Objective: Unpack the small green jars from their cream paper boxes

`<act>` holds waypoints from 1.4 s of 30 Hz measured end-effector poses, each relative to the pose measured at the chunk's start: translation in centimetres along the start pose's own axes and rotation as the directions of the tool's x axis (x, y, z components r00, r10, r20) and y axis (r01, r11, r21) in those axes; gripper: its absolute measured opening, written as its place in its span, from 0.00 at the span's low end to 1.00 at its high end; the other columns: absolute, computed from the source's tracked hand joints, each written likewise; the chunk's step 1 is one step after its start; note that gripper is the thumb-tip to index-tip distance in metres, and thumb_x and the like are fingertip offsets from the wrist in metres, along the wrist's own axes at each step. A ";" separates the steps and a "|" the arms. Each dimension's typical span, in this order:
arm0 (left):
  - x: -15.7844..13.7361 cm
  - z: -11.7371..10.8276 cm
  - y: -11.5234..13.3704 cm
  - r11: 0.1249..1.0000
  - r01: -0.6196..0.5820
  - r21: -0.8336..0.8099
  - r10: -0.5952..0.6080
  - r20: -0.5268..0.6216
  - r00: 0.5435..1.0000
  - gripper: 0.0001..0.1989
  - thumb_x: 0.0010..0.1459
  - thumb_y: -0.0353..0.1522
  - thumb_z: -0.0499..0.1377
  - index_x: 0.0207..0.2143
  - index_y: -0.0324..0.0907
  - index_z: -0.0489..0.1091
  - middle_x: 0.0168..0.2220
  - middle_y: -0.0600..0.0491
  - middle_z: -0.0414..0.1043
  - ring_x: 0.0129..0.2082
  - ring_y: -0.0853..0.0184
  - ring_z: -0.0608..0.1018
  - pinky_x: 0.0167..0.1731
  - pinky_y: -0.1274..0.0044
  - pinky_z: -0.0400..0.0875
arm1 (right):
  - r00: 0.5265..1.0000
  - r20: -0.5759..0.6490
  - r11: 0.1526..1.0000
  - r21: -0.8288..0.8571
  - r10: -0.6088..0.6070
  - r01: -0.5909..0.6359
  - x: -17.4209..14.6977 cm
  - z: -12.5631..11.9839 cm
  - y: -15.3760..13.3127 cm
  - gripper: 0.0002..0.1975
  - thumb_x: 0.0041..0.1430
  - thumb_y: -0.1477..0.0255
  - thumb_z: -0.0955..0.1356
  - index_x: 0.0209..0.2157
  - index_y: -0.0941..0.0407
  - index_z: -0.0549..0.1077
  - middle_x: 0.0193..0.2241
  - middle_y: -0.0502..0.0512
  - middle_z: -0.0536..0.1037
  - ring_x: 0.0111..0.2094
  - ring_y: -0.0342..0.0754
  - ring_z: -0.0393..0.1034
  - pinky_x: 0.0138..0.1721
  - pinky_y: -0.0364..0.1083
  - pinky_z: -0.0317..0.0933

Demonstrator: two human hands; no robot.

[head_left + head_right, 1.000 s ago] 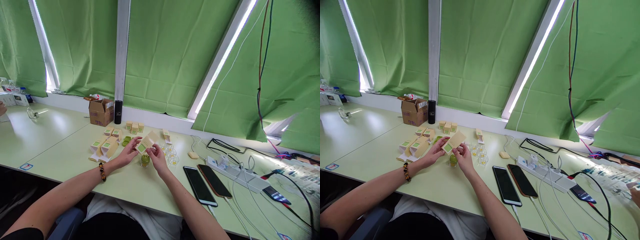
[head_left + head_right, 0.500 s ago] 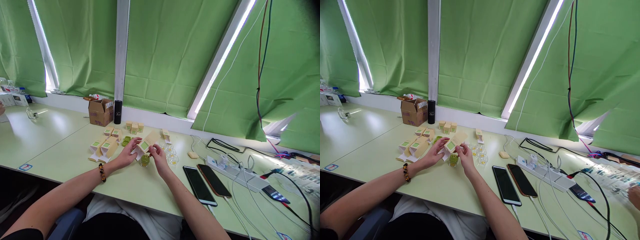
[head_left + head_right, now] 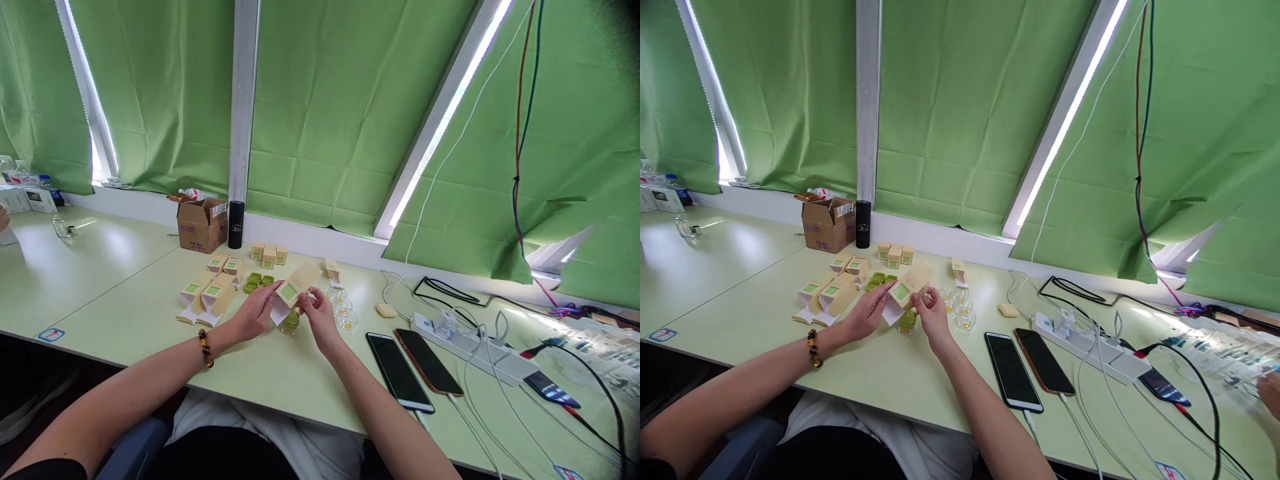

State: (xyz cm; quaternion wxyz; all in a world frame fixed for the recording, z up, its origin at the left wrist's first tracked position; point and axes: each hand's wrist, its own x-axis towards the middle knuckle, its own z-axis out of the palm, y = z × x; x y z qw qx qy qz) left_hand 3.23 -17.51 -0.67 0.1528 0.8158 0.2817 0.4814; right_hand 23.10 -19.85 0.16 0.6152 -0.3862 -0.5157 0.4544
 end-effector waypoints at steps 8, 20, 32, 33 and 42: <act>0.3 0.2 0.3 0.981 0.075 -0.180 -0.079 -0.017 0.997 0.24 0.63 0.32 0.64 0.60 0.44 0.68 0.56 0.45 0.77 0.54 0.57 0.80 0.55 0.67 0.76 | 0.999 0.048 0.996 0.094 -0.006 0.001 0.2 0.0 0.7 0.30 0.46 0.49 0.80 0.43 0.51 0.71 0.33 0.52 0.85 0.29 0.49 0.77 0.33 0.47 0.69; 0.4 -0.2 1.0 0.884 0.219 -0.413 -0.197 0.098 0.976 0.30 0.62 0.43 0.66 0.62 0.43 0.64 0.57 0.42 0.74 0.56 0.53 0.78 0.54 0.65 0.75 | 1.000 0.017 0.991 0.136 -0.009 0.006 0.4 -0.4 0.3 0.26 0.48 0.56 0.81 0.43 0.52 0.74 0.40 0.56 0.87 0.40 0.53 0.83 0.43 0.50 0.76; 0.8 -0.6 0.9 0.811 0.315 -0.493 -0.282 0.142 0.949 0.25 0.63 0.53 0.61 0.47 0.42 0.75 0.43 0.46 0.78 0.44 0.59 0.79 0.43 0.71 0.74 | 0.987 -0.142 0.991 0.101 -0.073 0.088 0.2 -0.6 -0.4 0.23 0.44 0.62 0.83 0.38 0.53 0.75 0.38 0.55 0.87 0.38 0.52 0.82 0.41 0.51 0.77; 0.8 -0.6 0.9 0.807 0.317 -0.498 -0.286 0.142 0.948 0.25 0.64 0.53 0.61 0.46 0.41 0.75 0.42 0.46 0.78 0.42 0.60 0.78 0.41 0.71 0.73 | 0.986 -0.147 0.991 0.095 -0.077 0.091 0.2 -0.7 -0.4 0.23 0.43 0.61 0.83 0.38 0.53 0.75 0.37 0.55 0.86 0.37 0.52 0.82 0.41 0.51 0.77; 1.0 -0.3 0.0 0.890 0.287 -0.353 -0.273 0.090 0.958 0.22 0.62 0.52 0.62 0.37 0.41 0.73 0.34 0.51 0.75 0.33 0.66 0.74 0.34 0.74 0.69 | 0.978 -0.164 0.991 0.004 -0.132 0.134 0.1 -0.6 -0.3 0.23 0.41 0.58 0.83 0.32 0.53 0.73 0.33 0.54 0.85 0.33 0.51 0.79 0.38 0.50 0.76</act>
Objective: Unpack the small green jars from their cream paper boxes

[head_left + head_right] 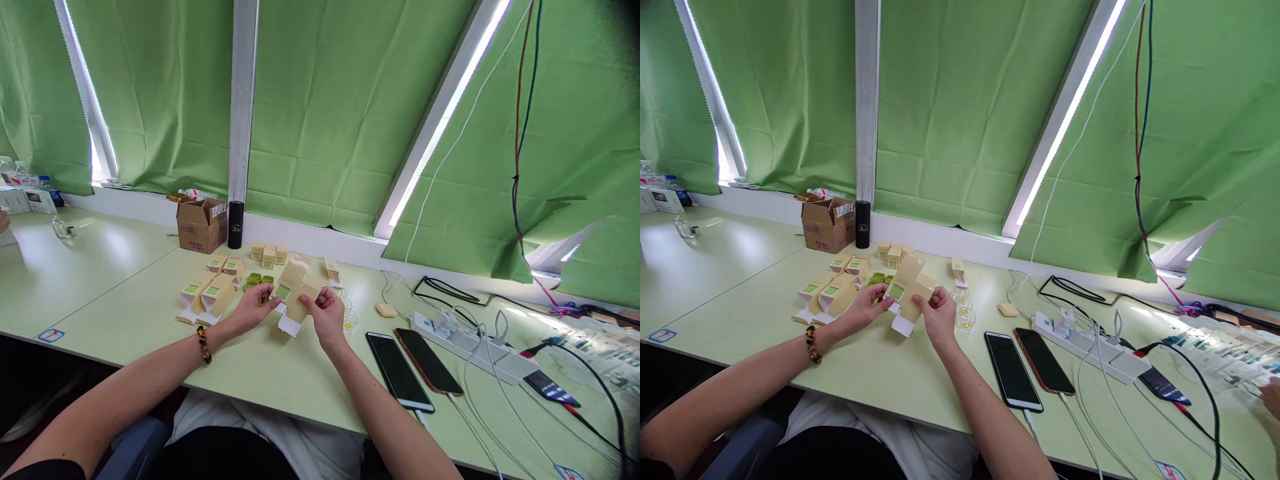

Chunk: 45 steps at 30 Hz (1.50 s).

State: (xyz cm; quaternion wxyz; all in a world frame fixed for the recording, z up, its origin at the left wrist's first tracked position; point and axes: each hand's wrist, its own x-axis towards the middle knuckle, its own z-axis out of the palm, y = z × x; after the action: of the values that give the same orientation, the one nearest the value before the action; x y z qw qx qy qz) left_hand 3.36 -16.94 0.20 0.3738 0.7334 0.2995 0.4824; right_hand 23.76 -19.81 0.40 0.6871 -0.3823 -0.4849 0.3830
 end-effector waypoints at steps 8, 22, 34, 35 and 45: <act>0.2 -0.5 -0.7 0.982 -0.135 0.134 0.160 -0.195 0.968 0.16 0.66 0.45 0.60 0.32 0.43 0.69 0.30 0.53 0.72 0.30 0.67 0.74 0.32 0.74 0.69 | 0.992 0.073 0.995 0.008 -0.102 0.102 -0.9 0.5 -0.7 0.21 0.57 0.53 0.75 0.46 0.51 0.74 0.39 0.56 0.83 0.41 0.53 0.78 0.44 0.52 0.72; -0.7 -3.9 -0.4 0.648 -0.453 0.612 0.533 0.061 0.844 0.08 0.66 0.36 0.60 0.44 0.52 0.79 0.48 0.49 0.83 0.49 0.55 0.80 0.54 0.55 0.68 | 0.987 0.082 0.986 -0.077 -0.141 0.147 -0.3 0.0 1.4 0.27 0.39 0.70 0.79 0.45 0.51 0.75 0.44 0.55 0.82 0.44 0.55 0.76 0.44 0.50 0.70; 2.8 -2.5 3.5 0.923 -0.091 0.374 0.274 -0.473 0.837 0.13 0.59 0.42 0.66 0.29 0.43 0.74 0.30 0.52 0.78 0.31 0.65 0.77 0.34 0.73 0.72 | 0.963 0.170 0.874 -0.411 -0.207 0.260 -1.4 0.5 0.7 0.06 0.62 0.67 0.70 0.41 0.51 0.76 0.31 0.50 0.81 0.34 0.50 0.73 0.38 0.49 0.60; 3.7 -2.6 3.9 0.955 -0.046 0.293 0.187 -0.474 0.860 0.15 0.58 0.43 0.67 0.28 0.42 0.73 0.28 0.53 0.77 0.28 0.67 0.76 0.29 0.75 0.70 | 0.959 0.190 0.865 -0.420 -0.211 0.274 -1.6 0.7 0.7 0.06 0.62 0.67 0.69 0.41 0.51 0.76 0.31 0.50 0.81 0.35 0.50 0.73 0.39 0.49 0.60; 15.0 0.8 0.8 0.924 0.383 -0.005 -0.363 -0.331 0.871 0.18 0.58 0.43 0.69 0.28 0.37 0.72 0.24 0.47 0.78 0.21 0.70 0.76 0.23 0.79 0.70 | 0.925 0.283 0.784 -0.501 -0.253 0.367 -2.1 0.7 0.8 0.06 0.64 0.69 0.67 0.41 0.50 0.77 0.31 0.50 0.81 0.34 0.51 0.74 0.43 0.51 0.65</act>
State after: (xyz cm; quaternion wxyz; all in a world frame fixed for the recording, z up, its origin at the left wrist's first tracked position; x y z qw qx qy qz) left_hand 9.51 -5.57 7.93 0.3826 0.5828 0.5074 0.5065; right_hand 22.49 -21.32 -0.91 0.5509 -0.4357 -0.6964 0.1470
